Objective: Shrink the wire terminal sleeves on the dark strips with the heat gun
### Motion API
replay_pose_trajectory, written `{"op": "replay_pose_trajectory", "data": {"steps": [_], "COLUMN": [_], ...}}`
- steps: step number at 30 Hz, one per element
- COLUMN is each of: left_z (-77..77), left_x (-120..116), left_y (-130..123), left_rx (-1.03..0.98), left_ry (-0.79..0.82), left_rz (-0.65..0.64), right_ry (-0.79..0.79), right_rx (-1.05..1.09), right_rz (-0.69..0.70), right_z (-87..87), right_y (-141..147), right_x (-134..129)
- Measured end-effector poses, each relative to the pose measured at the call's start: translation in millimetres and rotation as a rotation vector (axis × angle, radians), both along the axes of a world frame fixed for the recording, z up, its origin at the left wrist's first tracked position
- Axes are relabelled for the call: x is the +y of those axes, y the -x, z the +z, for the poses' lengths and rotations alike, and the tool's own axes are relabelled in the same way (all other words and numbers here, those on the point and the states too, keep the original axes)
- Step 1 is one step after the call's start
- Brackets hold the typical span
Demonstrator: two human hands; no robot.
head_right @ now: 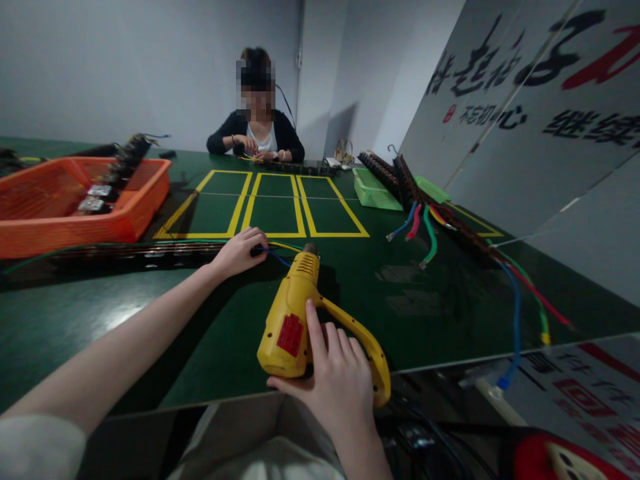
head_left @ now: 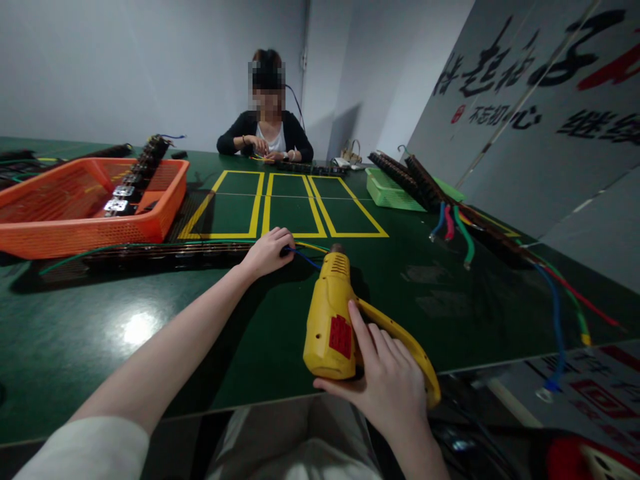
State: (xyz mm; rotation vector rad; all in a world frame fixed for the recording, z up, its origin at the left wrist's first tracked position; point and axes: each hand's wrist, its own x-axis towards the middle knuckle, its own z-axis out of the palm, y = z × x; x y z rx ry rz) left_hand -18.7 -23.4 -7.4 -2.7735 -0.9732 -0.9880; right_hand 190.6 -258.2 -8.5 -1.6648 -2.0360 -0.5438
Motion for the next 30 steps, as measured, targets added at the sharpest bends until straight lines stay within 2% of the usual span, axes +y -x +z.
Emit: {"op": "replay_pose_trajectory", "data": {"steps": [9,20,25,30], "left_z": [-0.5,-0.2,-1.1,-3.8], "left_x": [1,1,2,4], "left_y": [-1,-1,-1,0], "left_rx": [0.029,0.026,0.034,0.037], "left_ry": [-0.037,-0.024,-0.037,-0.035], "left_rz": [0.006,0.016,0.005,-0.002], "right_ry": [0.002,-0.041,-0.050,0.005], "right_rx": [-0.012,0.014,0.021,0.031], "right_rz": [0.007,0.125,0.131,0.154], "right_z": [-1.1,-7.4,-6.2,0.1], "right_y": [15,52,52,40], "right_x": [3,24,23,20]}}
